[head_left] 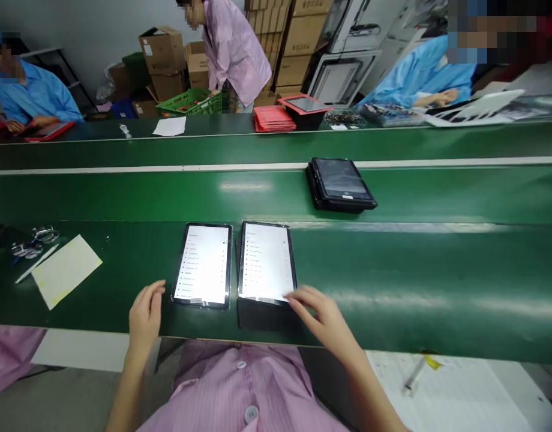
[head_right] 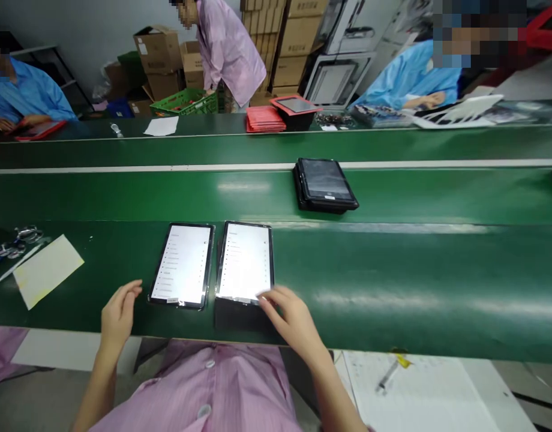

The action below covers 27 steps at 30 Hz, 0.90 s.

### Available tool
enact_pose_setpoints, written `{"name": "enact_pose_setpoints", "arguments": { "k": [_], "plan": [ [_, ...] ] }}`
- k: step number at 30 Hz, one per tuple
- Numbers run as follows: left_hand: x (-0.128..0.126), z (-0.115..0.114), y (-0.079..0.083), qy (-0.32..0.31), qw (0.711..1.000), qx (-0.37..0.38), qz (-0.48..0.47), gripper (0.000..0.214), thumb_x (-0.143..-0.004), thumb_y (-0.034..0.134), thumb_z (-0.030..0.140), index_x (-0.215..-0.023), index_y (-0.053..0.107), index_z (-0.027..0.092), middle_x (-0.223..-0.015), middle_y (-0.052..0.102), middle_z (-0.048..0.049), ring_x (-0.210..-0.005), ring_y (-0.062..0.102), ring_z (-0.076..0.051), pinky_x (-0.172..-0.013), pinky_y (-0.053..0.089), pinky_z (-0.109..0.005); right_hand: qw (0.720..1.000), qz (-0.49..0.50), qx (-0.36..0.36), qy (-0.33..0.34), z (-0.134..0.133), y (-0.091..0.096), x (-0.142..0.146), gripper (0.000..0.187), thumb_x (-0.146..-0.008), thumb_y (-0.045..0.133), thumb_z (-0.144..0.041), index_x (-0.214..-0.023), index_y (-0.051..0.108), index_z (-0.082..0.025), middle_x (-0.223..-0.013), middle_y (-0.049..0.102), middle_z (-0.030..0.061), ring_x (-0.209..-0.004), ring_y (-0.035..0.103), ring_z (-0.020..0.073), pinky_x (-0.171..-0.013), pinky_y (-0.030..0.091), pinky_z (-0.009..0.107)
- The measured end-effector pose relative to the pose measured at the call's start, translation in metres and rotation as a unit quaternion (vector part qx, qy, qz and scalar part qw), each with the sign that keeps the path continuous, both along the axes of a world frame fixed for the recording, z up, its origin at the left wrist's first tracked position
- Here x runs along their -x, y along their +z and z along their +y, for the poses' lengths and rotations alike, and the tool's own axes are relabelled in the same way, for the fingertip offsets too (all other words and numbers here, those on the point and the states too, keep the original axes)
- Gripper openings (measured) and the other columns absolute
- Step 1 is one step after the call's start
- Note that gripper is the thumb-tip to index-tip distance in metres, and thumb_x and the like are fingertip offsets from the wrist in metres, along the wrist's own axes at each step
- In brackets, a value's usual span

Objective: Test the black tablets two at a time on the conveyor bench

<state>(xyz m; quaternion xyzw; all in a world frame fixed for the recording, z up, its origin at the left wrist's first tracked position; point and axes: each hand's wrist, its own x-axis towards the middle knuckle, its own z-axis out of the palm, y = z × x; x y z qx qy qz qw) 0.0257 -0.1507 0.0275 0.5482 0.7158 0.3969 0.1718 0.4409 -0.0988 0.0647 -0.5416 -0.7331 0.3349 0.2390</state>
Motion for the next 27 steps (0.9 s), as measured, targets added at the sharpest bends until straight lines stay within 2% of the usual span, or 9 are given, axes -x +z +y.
{"name": "enact_pose_setpoints", "arguments": {
  "k": [2, 4, 6, 10, 14, 16, 19, 22, 27],
  "plan": [
    [-0.007, 0.021, -0.003, -0.015, 0.991, -0.053, 0.125, 0.05, -0.095, 0.042, 0.057, -0.122, 0.067, 0.022, -0.119, 0.067, -0.015, -0.112, 0.059, -0.036, -0.099, 0.043, -0.054, 0.99, -0.071, -0.114, 0.045, 0.028, 0.002, 0.038, 0.032, -0.096, 0.054, -0.046, -0.109, 0.077, -0.027, -0.121, 0.066, 0.0146, -0.115, 0.057, 0.0325, -0.098, 0.046, 0.049],
    [-0.014, 0.033, -0.008, -0.05, 0.981, -0.053, 0.178, 0.053, -0.096, 0.041, 0.055, -0.131, 0.063, 0.021, -0.132, 0.06, -0.0173, -0.122, 0.053, -0.038, -0.104, 0.039, -0.058, 0.976, -0.136, -0.154, 0.066, 0.048, -0.005, 0.067, 0.031, -0.091, 0.065, -0.045, -0.116, 0.075, -0.03, -0.144, 0.052, 0.0146, -0.133, 0.042, 0.0395, -0.109, 0.034, 0.059],
    [-0.015, 0.034, -0.013, -0.078, 0.978, -0.037, 0.188, 0.055, -0.098, 0.038, 0.054, -0.138, 0.058, 0.022, -0.142, 0.051, -0.0175, -0.129, 0.048, -0.038, -0.107, 0.038, -0.058, 0.969, -0.177, -0.161, 0.067, 0.056, -0.015, 0.076, 0.03, -0.089, 0.068, -0.045, -0.116, 0.076, -0.033, -0.153, 0.042, 0.0123, -0.14, 0.032, 0.043, -0.112, 0.024, 0.066],
    [-0.005, 0.017, -0.017, -0.121, 0.969, -0.023, 0.213, 0.06, -0.098, 0.033, 0.06, -0.145, 0.053, 0.028, -0.154, 0.035, -0.0167, -0.138, 0.038, -0.04, -0.108, 0.034, -0.062, 0.968, -0.173, -0.177, 0.035, 0.048, -0.027, 0.041, 0.026, -0.096, 0.056, -0.045, -0.106, 0.078, -0.036, -0.153, 0.04, 0.008, -0.139, 0.032, 0.0409, -0.111, 0.022, 0.067],
    [0.0, 0.013, -0.015, -0.166, 0.961, -0.036, 0.217, 0.064, -0.094, 0.032, 0.07, -0.142, 0.056, 0.035, -0.158, 0.032, -0.0127, -0.141, 0.033, -0.042, -0.113, 0.023, -0.067, 0.963, -0.077, -0.238, -0.1, 0.033, -0.025, -0.003, 0.04, -0.101, 0.039, -0.042, -0.111, 0.076, -0.028, -0.142, 0.047, 0.0116, -0.13, 0.042, 0.0353, -0.108, 0.034, 0.057],
    [-0.002, 0.018, -0.013, -0.194, 0.957, -0.043, 0.211, 0.067, -0.092, 0.028, 0.075, -0.138, 0.06, 0.038, -0.161, 0.027, -0.009, -0.144, 0.029, -0.042, -0.116, 0.014, -0.068, 0.955, -0.028, -0.256, -0.15, 0.028, -0.023, -0.009, 0.045, -0.102, 0.034, -0.04, -0.115, 0.074, -0.026, -0.132, 0.052, 0.0124, -0.123, 0.048, 0.0325, -0.105, 0.039, 0.053],
    [-0.004, 0.031, -0.014, -0.205, 0.964, -0.057, 0.157, 0.079, -0.09, 0.018, 0.08, -0.148, 0.048, 0.035, -0.165, 0.016, -0.0088, -0.149, 0.021, -0.04, -0.119, 0.008, -0.065, 0.958, -0.033, -0.252, -0.131, 0.021, -0.024, 0.001, 0.045, -0.101, 0.034, -0.042, -0.118, 0.072, -0.026, -0.132, 0.051, 0.0128, -0.123, 0.047, 0.0323, -0.105, 0.04, 0.052],
    [0.0, 0.044, -0.023, -0.19, 0.977, -0.082, 0.053, 0.086, -0.091, 0.011, 0.078, -0.158, 0.029, 0.028, -0.163, 0.022, -0.0142, -0.148, 0.027, -0.036, -0.119, 0.019, -0.057, 0.967, -0.109, -0.213, -0.082, 0.015, -0.028, 0.019, 0.039, -0.1, 0.04, -0.042, -0.122, 0.071, -0.03, -0.148, 0.038, 0.0114, -0.131, 0.037, 0.0358, -0.108, 0.034, 0.058],
    [0.007, 0.053, -0.036, -0.187, 0.981, -0.059, 0.01, 0.087, -0.091, 0.013, 0.079, -0.154, 0.037, 0.024, -0.147, 0.048, -0.0164, -0.127, 0.053, -0.032, -0.111, 0.037, -0.049, 0.964, -0.187, -0.182, -0.051, 0.013, -0.034, 0.043, 0.037, -0.099, 0.047, -0.04, -0.132, 0.063, -0.038, -0.159, 0.023, 0.0082, -0.139, 0.026, 0.0391, -0.111, 0.026, 0.064]
  ]
}}
